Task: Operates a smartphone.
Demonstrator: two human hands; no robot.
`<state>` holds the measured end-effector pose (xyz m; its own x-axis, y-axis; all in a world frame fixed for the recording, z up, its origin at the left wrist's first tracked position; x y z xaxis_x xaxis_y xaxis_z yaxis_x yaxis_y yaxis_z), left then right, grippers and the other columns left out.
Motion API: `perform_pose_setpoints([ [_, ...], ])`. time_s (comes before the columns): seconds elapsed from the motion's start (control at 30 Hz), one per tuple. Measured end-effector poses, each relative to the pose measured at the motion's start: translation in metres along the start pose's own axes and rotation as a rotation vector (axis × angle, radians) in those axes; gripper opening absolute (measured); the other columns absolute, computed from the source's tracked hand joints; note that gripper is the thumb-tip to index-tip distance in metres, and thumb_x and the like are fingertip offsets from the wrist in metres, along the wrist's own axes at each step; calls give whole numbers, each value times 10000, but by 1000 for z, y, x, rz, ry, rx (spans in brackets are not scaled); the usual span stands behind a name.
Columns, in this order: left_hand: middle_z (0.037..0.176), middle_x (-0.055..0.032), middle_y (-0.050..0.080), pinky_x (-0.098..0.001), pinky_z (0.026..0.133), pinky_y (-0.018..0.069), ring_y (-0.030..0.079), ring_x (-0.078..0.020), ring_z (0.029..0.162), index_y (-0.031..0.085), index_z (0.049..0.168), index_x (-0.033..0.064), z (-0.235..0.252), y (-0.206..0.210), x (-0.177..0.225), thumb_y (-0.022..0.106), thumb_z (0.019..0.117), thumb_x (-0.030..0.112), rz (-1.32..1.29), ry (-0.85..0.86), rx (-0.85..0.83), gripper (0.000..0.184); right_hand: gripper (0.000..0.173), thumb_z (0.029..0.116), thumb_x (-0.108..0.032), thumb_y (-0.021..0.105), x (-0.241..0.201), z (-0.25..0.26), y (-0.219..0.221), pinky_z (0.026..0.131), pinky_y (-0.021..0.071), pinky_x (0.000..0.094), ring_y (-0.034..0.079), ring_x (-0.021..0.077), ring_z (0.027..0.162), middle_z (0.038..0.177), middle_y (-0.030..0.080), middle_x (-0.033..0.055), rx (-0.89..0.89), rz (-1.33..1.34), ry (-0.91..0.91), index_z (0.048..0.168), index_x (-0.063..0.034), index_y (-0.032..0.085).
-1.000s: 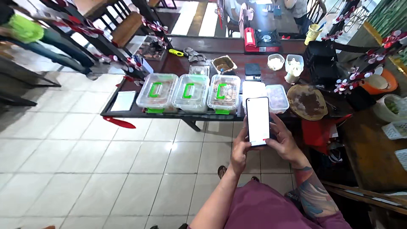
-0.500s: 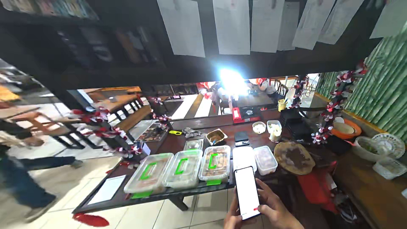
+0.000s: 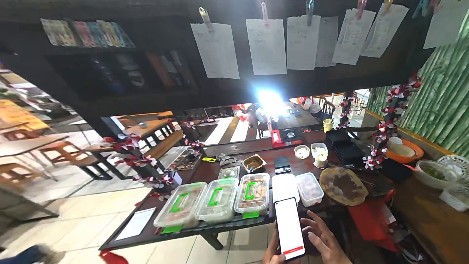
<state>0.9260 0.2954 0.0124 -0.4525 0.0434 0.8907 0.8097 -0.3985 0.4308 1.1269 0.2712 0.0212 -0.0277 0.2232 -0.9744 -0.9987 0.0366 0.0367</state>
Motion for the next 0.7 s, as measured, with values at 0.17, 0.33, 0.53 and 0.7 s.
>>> perform_pose_setpoints([
  [0.17,1472,-222,531,-597,753,634,679,-412,1133,71,1640,54,-3,3,0,491,945,179,3,8,-20,822,488,1056,-250,524,12,-1,-9,1080,520,450,602,234,1284,1443,603,33,86,-176,-110,1525,-125,471],
  [0.33,1454,-215,552,-585,746,637,688,-396,1126,40,1638,45,-5,12,2,515,920,179,47,-40,-13,871,428,1018,-282,585,17,0,-14,1126,480,455,575,219,1310,1412,620,21,183,-339,-236,1430,-166,601],
  [0.53,1460,-220,544,-617,767,627,664,-421,1161,58,1642,56,-8,17,-5,537,924,154,42,-75,-57,868,324,1001,-336,604,27,2,-18,1196,392,489,502,238,1397,1447,607,-35,259,-584,-449,1293,-259,718],
  [0.7,1486,-201,524,-576,782,634,658,-370,1194,49,1630,20,-11,26,-14,569,906,194,42,-65,-77,908,274,983,-327,630,28,4,-17,1182,397,481,487,237,1404,1454,597,-65,272,-680,-541,1231,-333,746],
])
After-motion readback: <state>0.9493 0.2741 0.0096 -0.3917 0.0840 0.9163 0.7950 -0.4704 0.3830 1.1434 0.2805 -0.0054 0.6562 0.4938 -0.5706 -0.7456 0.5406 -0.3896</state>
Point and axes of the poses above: each hand's wrist, its own z-axis towards the middle knuckle, its own y-axis out of the palm, x = y × z, the point moved 4 cm from there along z, towards the middle knuckle
